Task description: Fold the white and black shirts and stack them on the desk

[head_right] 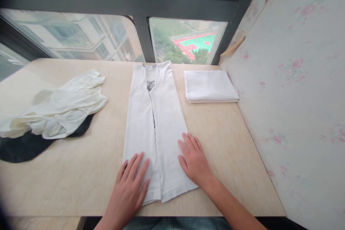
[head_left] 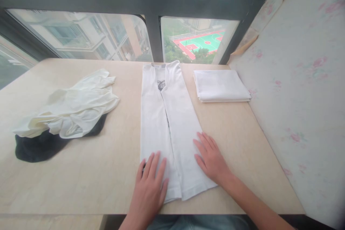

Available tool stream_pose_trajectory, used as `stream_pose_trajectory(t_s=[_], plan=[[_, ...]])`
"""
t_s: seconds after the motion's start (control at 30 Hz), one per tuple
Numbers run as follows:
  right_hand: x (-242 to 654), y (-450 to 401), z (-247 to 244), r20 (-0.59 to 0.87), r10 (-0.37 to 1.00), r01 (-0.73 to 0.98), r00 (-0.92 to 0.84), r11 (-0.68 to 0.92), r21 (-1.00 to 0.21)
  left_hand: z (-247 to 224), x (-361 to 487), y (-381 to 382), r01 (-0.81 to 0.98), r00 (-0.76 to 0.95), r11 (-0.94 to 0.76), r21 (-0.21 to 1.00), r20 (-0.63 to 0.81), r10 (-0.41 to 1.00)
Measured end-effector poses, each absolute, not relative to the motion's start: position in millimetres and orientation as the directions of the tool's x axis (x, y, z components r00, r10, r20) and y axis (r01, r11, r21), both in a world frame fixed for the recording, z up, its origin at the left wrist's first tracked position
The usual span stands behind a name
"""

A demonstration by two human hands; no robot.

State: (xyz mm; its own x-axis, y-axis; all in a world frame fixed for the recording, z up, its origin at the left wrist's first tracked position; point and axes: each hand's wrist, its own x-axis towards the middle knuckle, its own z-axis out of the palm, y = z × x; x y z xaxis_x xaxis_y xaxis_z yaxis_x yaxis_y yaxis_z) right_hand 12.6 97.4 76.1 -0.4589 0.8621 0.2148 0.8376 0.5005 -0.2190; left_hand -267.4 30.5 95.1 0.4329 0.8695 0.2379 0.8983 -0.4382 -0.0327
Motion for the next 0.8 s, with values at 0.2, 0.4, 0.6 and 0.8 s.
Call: stream_pose_trajectory(t_s=[0.2, 0.4, 0.6, 0.8], plan=[[35.2, 31.5, 79.5, 0.240, 0.843, 0.806, -0.481, 0.533, -0.256, 94.9, -276.4, -33.3, 0.865, 0.490, -0.500, -0.033, 0.265, 0.830], [42.4, 15.6, 90.4, 0.171, 0.746, 0.697, -0.643, 0.663, -0.272, 86.8, -293.4, -53.7, 0.853, 0.493, -0.521, 0.016, 0.302, 0.816], [47.9, 1.0, 95.5, 0.133, 0.708, 0.660, -0.693, 0.698, -0.277, 86.4, -310.7, -63.7, 0.816, 0.538, -0.577, 0.033, 0.323, 0.779], [54.0, -23.2, 91.9, 0.211, 0.707, 0.656, -0.675, 0.706, -0.266, 89.5, -320.6, -72.9, 0.764, 0.573, -0.636, 0.109, 0.337, 0.747]])
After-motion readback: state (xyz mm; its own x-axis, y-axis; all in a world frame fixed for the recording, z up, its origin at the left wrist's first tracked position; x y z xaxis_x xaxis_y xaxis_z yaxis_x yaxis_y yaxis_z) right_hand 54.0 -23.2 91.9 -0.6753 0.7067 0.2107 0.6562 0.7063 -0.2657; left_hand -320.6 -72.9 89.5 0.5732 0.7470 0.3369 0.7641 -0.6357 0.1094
